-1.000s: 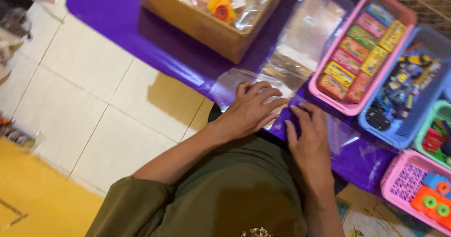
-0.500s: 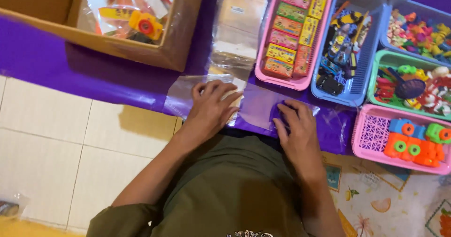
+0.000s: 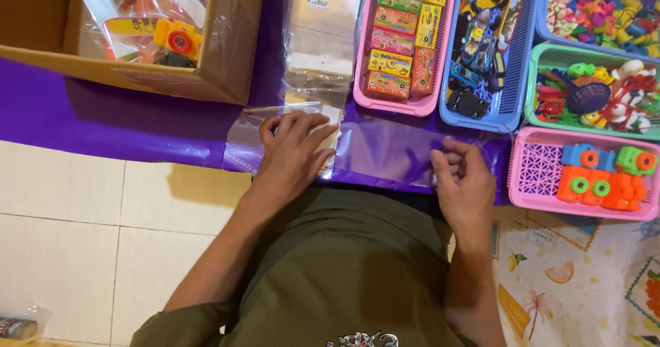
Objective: A person is seen picking various small plastic toys and components from several colored bins and organizing them into small, clear plastic bags on a purple-covered workspace.
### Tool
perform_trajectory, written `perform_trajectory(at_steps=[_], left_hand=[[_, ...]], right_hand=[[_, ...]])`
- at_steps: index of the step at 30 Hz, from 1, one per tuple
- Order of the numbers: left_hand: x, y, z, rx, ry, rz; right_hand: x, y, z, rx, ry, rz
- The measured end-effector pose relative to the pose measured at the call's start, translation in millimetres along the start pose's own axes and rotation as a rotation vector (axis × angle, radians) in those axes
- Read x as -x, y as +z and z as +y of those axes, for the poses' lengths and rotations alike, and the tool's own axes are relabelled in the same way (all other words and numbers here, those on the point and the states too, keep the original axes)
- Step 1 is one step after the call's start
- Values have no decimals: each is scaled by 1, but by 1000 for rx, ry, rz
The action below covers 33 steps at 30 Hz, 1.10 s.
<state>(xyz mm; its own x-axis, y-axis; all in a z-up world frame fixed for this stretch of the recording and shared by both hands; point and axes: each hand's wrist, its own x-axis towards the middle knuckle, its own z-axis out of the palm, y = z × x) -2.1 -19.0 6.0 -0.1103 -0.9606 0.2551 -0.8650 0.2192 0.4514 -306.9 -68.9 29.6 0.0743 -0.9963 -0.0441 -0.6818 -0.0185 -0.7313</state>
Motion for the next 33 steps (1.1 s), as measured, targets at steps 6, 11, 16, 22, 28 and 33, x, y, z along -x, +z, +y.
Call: perform_trajectory(at_steps=[6, 11, 16, 22, 28, 33], left_hand=[[-3, -3, 3, 0, -21, -32], [-1, 2, 0, 4, 2, -9], [-1, 7, -1, 13, 48, 13], [-12, -3, 12, 71, 61, 68], [-22, -10, 24, 41, 32, 79], [-24, -7, 32, 53, 81, 70]], right_hand=[[1, -6, -5, -262, -56, 66], [5, -20, -4, 36, -210, -5], [8, -28, -9, 162, -298, -29], [9, -52, -14, 124, -305, 31], [-18, -85, 25, 143, -284, 60], [-90, -125, 72, 528, -395, 300]])
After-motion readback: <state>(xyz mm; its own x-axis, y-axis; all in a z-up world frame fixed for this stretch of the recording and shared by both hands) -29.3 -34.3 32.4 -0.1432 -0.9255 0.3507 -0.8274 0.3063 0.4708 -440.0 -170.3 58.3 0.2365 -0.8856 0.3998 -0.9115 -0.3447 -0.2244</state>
